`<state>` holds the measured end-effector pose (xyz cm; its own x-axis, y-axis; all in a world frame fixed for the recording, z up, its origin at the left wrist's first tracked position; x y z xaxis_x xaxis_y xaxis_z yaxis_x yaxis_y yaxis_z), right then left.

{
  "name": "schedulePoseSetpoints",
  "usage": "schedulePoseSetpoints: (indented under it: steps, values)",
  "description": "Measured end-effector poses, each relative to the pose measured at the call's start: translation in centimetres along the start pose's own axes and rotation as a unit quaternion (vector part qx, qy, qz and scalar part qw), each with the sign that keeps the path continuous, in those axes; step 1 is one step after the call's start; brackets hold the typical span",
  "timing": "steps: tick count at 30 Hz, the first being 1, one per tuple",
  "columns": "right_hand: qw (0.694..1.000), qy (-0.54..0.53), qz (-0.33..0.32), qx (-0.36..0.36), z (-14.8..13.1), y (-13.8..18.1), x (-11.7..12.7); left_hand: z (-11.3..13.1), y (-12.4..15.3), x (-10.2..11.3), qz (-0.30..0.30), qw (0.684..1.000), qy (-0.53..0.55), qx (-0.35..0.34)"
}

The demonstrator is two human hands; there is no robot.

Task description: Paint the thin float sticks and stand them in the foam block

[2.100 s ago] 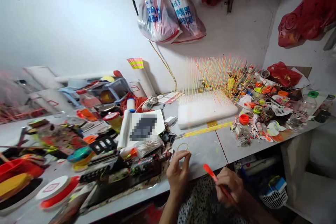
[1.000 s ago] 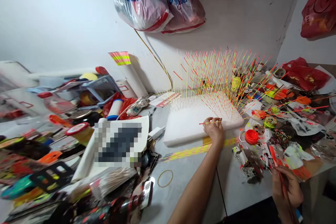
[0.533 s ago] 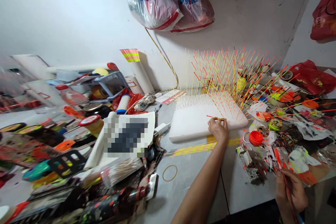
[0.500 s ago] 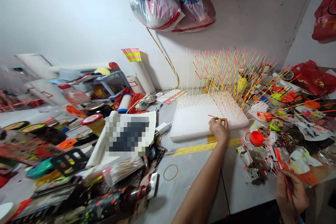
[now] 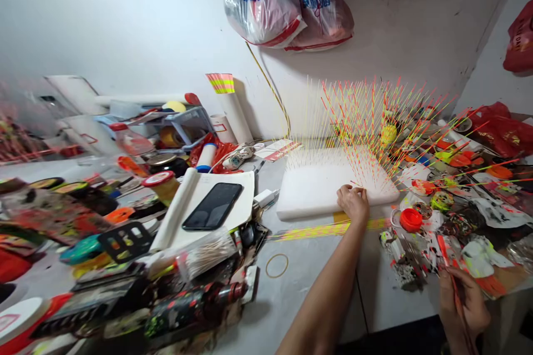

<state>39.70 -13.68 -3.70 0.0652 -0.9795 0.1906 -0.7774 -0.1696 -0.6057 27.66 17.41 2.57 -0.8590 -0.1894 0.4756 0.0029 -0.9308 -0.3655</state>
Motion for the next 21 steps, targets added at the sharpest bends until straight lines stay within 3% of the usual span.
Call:
schedulePoseSetpoints:
  steps: [3, 9, 15, 21]
  values:
    - [0.999, 0.006, 0.035, 0.004, -1.0, -0.2, 0.1, 0.2, -0.1, 0.0, -0.002, 1.0, 0.002, 0.001]
    - [1.0, 0.008, 0.018, 0.008, -1.8, -0.9, -0.3, 0.6, 0.7, 1.7, -0.025, 0.999, 0.006, -0.044]
    - [1.0, 0.006, 0.011, 0.007, -2.0, -1.0, -0.4, -2.1, 3.2, 7.7, -0.113, 0.983, -0.037, -0.139]
    - [0.999, 0.031, 0.025, -0.01, -1.1, -0.9, -0.1, -6.5, 2.5, 12.8, -0.197, 0.96, -0.117, -0.158]
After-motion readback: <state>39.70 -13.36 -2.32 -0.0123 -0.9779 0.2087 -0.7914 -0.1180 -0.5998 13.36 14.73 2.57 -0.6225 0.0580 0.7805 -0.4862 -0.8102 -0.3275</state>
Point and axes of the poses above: each hand's wrist, its own y-axis away from the middle knuckle, its own x-axis out of the back of the hand, z = x × y, the point moved 6 cm from there along -y, towards the middle knuckle, and after that the axes turned 2 degrees about y, right-handed, at the moved point
